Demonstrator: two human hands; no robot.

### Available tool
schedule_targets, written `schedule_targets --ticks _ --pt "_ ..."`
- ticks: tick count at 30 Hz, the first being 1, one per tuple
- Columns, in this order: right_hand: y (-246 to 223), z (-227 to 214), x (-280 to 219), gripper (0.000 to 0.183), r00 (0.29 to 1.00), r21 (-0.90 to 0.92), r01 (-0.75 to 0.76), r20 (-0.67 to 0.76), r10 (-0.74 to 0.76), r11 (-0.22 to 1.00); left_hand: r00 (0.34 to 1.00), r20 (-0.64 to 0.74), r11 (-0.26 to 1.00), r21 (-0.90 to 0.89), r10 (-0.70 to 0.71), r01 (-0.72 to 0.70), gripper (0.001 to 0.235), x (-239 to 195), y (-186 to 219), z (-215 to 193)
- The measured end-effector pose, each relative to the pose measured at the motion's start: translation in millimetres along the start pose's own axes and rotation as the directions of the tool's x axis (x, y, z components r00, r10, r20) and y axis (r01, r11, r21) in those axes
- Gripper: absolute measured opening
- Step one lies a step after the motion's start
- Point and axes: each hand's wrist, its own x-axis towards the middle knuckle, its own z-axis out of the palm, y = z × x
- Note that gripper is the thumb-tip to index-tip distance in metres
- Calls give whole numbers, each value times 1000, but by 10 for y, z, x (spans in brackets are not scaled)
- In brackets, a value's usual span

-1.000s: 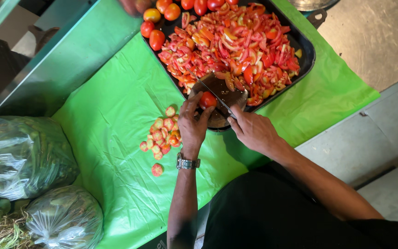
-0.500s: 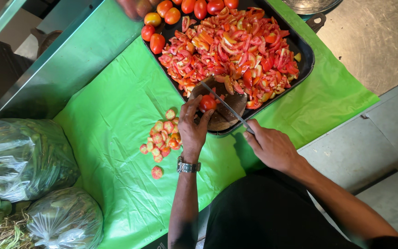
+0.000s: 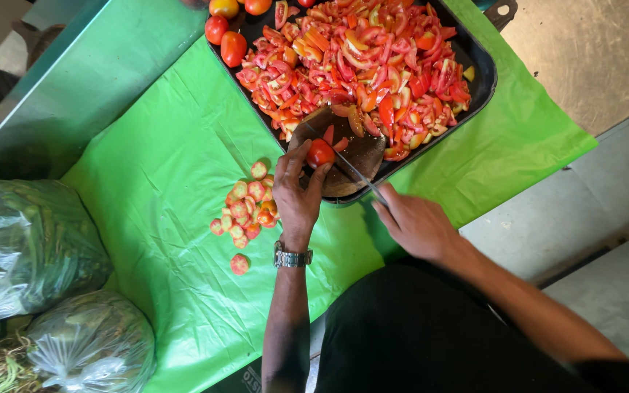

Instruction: The person slices tomatoes into small pieces using a knife and places them into a black tray on a kitchen counter.

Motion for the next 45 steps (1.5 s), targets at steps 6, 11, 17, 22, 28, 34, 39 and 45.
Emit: schedule_targets --ticks 6,11,17,22,28,34,39,45 --pt "71 -58 -358 27 979 88 -175 121 164 981 999 -14 999 -18 32 -33 50 -15 2 -7" --pt "35 0 4 31 983 0 -111 144 110 994 996 -25 996 21 82 -81 50 -21 10 -9" --pt "14 -233 -177 32 940 -12 -234 253 230 972 998 -27 998 18 58 -57 50 -37 28 -12" --pt "25 -409 -208 28 930 114 -295 263 258 949 1000 -29 1000 -9 1 -1 50 -23 8 6" --pt "-89 -315 -69 29 986 133 -126 127 109 983 995 -70 997 6 77 -77 50 -38 7 -3" --pt "-103 -291 -59 28 990 101 -93 116 81 991 998 -56 1000 -7 29 -30 48 -43 -1 -7" --pt "-148 -139 327 29 1000 46 9 -5 -9 999 993 -72 995 28 94 -92 49 -52 -12 23" --pt "-86 30 146 29 1000 -47 -14 9 15 999 993 -85 997 -14 78 -79 48 -56 -5 -3"
